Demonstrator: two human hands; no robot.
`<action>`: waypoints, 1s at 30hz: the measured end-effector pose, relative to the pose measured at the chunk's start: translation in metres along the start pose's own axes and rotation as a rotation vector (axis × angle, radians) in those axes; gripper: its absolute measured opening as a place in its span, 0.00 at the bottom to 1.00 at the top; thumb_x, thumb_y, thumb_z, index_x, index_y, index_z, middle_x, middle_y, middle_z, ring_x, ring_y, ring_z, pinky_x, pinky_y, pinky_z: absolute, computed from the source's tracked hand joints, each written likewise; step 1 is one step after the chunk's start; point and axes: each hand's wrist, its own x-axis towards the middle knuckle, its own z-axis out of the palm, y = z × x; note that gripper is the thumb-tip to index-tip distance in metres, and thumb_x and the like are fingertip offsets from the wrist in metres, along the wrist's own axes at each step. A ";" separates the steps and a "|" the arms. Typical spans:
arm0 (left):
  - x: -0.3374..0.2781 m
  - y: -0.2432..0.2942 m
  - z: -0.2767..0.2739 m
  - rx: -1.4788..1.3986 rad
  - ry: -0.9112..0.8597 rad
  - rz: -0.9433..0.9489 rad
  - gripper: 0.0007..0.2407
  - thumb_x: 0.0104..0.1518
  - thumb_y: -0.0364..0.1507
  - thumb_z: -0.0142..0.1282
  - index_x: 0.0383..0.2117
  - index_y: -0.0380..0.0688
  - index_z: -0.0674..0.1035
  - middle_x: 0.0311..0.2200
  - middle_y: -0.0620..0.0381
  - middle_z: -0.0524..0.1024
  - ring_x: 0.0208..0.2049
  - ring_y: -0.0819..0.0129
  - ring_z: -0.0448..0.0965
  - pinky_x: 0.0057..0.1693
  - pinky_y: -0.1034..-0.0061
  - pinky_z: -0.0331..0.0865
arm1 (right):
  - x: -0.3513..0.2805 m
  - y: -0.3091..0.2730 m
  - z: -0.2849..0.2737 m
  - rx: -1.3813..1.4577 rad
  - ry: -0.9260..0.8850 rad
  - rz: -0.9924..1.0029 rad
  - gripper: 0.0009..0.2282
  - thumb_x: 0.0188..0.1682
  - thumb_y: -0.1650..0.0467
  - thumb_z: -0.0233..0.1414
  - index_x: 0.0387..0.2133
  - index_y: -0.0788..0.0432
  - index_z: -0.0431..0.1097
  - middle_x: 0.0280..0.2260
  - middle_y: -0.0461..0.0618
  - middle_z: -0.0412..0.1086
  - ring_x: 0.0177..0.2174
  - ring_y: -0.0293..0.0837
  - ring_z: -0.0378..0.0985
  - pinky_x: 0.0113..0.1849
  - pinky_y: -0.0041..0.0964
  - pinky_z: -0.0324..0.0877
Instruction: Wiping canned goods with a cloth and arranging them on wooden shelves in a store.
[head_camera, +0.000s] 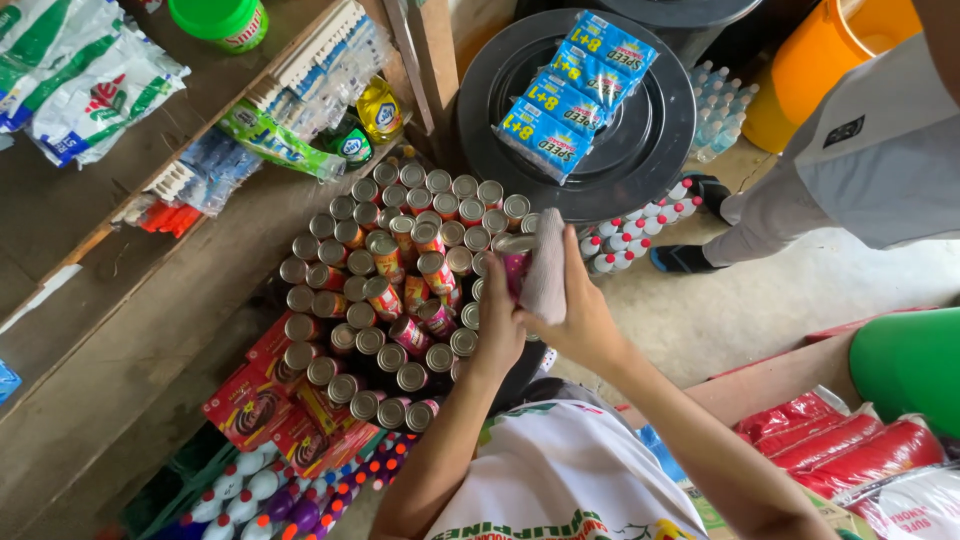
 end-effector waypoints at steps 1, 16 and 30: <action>-0.001 -0.003 -0.002 0.001 0.002 -0.002 0.26 0.70 0.50 0.32 0.58 0.40 0.71 0.53 0.48 0.72 0.53 0.64 0.74 0.57 0.70 0.69 | -0.003 -0.006 -0.002 0.002 -0.001 0.002 0.54 0.35 0.66 0.68 0.68 0.67 0.33 0.65 0.71 0.50 0.61 0.61 0.60 0.57 0.45 0.60; 0.011 0.008 -0.019 -0.334 -0.205 -0.180 0.32 0.63 0.54 0.39 0.60 0.36 0.70 0.53 0.52 0.77 0.54 0.65 0.77 0.61 0.72 0.69 | -0.002 0.008 0.004 -0.367 0.036 -0.673 0.42 0.32 0.71 0.63 0.66 0.51 0.52 0.68 0.63 0.46 0.68 0.63 0.46 0.67 0.50 0.46; 0.006 -0.010 -0.038 -0.088 -0.109 -0.027 0.25 0.67 0.51 0.40 0.61 0.46 0.67 0.53 0.53 0.74 0.53 0.66 0.77 0.58 0.68 0.72 | -0.032 0.026 0.029 -0.160 0.097 -0.682 0.39 0.40 0.72 0.59 0.69 0.44 0.53 0.71 0.59 0.45 0.69 0.64 0.46 0.68 0.55 0.46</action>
